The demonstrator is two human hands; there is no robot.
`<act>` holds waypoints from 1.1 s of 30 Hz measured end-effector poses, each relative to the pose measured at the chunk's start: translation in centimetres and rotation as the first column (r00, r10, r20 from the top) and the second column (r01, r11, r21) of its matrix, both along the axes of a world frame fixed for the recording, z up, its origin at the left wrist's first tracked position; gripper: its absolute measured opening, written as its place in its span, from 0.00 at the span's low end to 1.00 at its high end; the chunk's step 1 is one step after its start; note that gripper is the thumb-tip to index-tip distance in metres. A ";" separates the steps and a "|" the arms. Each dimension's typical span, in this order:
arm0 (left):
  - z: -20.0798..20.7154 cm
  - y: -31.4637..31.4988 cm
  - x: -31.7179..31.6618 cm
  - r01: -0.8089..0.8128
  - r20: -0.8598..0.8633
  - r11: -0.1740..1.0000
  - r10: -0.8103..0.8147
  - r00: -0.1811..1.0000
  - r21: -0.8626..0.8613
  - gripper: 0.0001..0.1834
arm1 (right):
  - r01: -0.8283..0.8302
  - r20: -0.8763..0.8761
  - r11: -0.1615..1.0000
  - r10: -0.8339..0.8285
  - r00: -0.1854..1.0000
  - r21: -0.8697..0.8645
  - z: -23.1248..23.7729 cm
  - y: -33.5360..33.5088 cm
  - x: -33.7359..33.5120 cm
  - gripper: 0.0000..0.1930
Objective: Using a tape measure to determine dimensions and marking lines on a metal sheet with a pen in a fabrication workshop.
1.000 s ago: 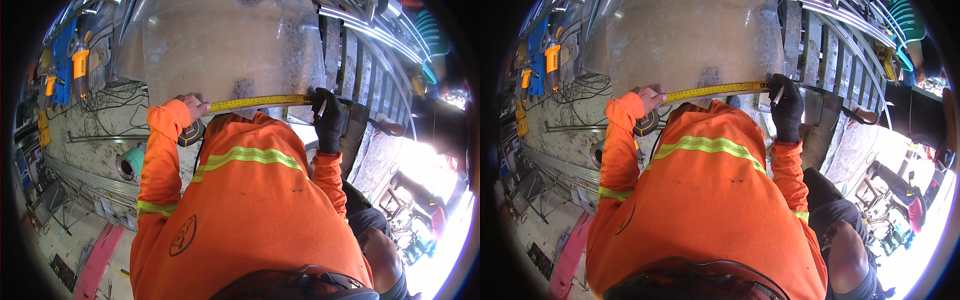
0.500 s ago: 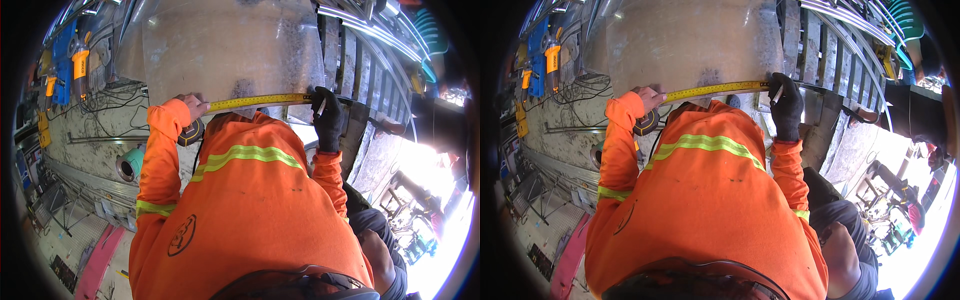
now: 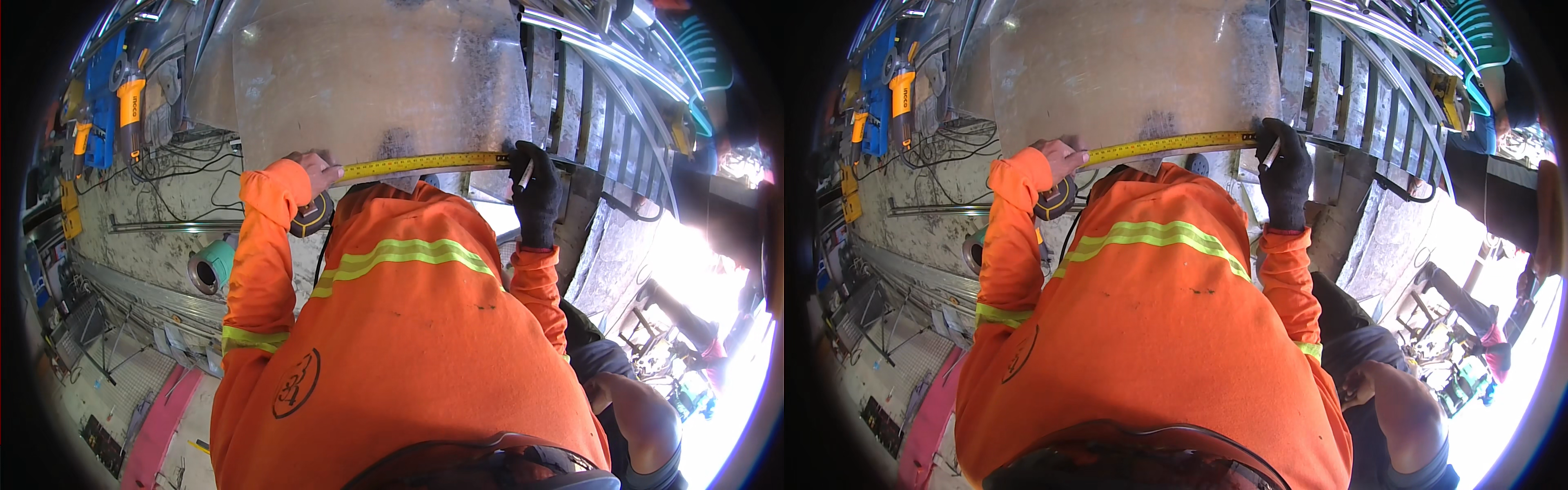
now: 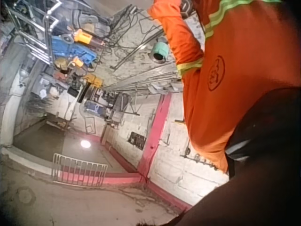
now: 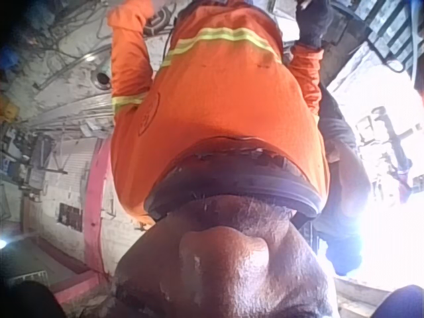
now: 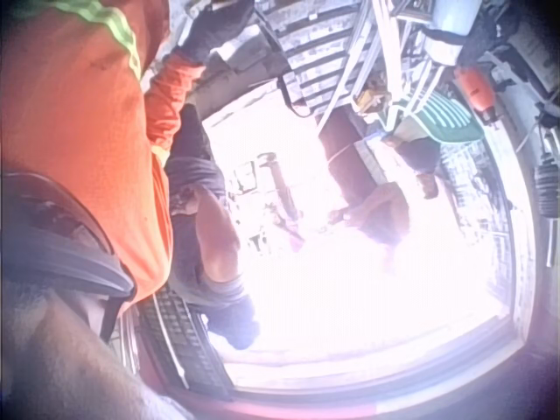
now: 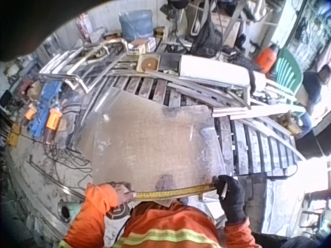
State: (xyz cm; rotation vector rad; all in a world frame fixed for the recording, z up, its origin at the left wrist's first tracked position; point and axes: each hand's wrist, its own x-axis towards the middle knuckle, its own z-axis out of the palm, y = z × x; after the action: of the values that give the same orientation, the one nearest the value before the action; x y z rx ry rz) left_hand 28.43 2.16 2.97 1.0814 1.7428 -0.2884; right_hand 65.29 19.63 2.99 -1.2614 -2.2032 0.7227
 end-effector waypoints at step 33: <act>-0.9 -0.3 0.0 -0.004 -0.030 0.999 0.005 1.000 0.041 0.33 | -0.006 0.019 0.999 0.006 1.000 0.039 0.4 -0.1 -0.3 0.13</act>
State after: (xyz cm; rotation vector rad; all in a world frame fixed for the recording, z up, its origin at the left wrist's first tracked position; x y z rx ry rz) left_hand 28.41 1.82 2.09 1.1073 1.7847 -0.2682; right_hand 64.95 19.50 3.38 -1.2475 -2.2260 0.6692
